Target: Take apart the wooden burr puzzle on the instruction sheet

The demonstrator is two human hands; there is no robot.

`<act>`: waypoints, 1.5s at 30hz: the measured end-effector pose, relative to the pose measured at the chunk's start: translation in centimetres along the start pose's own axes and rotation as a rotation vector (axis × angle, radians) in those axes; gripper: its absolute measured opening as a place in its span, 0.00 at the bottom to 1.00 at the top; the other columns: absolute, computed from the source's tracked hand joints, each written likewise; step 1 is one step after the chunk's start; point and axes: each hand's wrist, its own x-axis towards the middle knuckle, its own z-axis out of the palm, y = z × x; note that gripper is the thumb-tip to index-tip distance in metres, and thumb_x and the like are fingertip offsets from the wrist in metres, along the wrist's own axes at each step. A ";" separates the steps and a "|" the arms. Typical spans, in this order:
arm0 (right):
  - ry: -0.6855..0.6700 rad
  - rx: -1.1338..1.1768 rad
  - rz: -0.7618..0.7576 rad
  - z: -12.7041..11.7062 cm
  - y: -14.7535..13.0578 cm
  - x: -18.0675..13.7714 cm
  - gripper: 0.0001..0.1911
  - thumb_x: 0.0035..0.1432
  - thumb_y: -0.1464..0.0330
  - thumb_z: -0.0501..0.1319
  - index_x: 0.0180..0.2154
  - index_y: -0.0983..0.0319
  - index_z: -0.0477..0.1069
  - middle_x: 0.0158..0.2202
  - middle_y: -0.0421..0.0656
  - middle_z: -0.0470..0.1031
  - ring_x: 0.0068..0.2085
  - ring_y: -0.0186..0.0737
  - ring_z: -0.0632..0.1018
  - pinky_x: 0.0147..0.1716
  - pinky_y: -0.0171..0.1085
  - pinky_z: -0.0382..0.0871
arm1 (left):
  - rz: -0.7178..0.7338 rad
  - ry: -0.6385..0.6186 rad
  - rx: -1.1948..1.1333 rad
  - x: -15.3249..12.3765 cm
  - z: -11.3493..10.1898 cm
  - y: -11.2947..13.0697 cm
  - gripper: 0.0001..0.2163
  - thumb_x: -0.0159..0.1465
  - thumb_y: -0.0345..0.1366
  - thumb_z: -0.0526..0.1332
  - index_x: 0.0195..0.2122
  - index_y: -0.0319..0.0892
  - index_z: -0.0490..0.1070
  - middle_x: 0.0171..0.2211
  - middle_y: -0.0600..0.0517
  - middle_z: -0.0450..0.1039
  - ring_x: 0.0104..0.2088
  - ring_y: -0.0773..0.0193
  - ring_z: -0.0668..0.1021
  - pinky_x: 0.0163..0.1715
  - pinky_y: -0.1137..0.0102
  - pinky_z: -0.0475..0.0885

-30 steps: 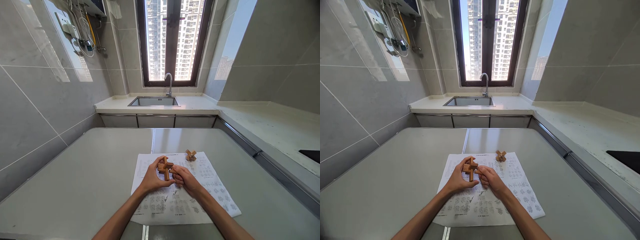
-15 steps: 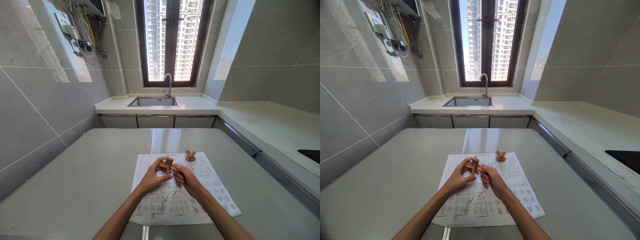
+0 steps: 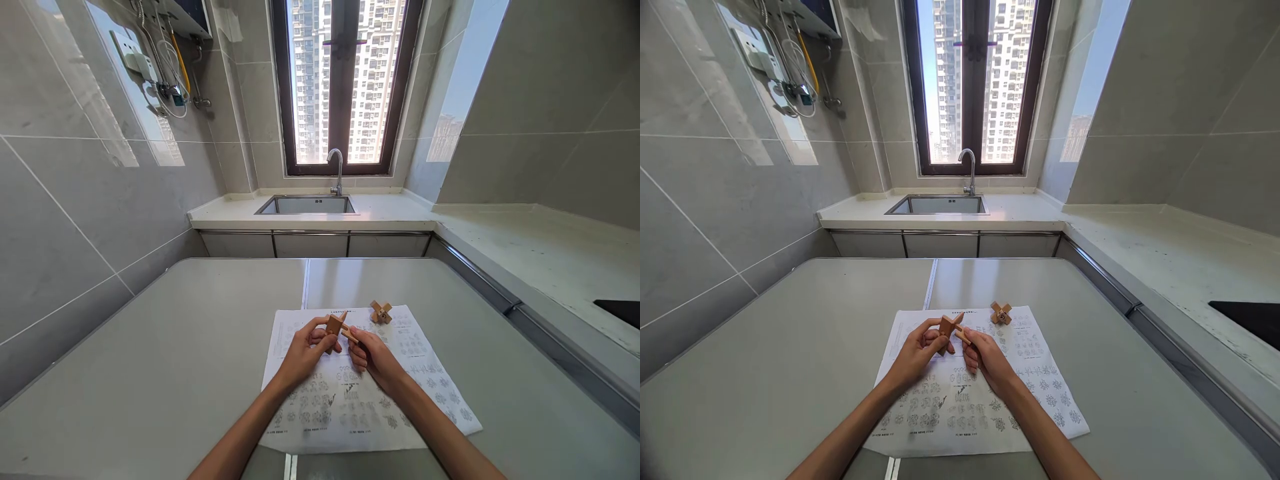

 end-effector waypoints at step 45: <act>0.129 -0.009 -0.078 -0.2 -0.3 0.0 0.24 0.59 0.50 0.68 0.26 0.60 0.64 0.19 0.31 0.55 0.20 0.29 0.55 0.18 0.32 0.52 | -0.119 0.456 1.391 1.3 -5.2 -4.0 0.18 0.74 0.41 0.48 0.37 0.40 0.76 0.38 0.42 0.79 0.43 0.48 0.75 0.45 0.57 0.65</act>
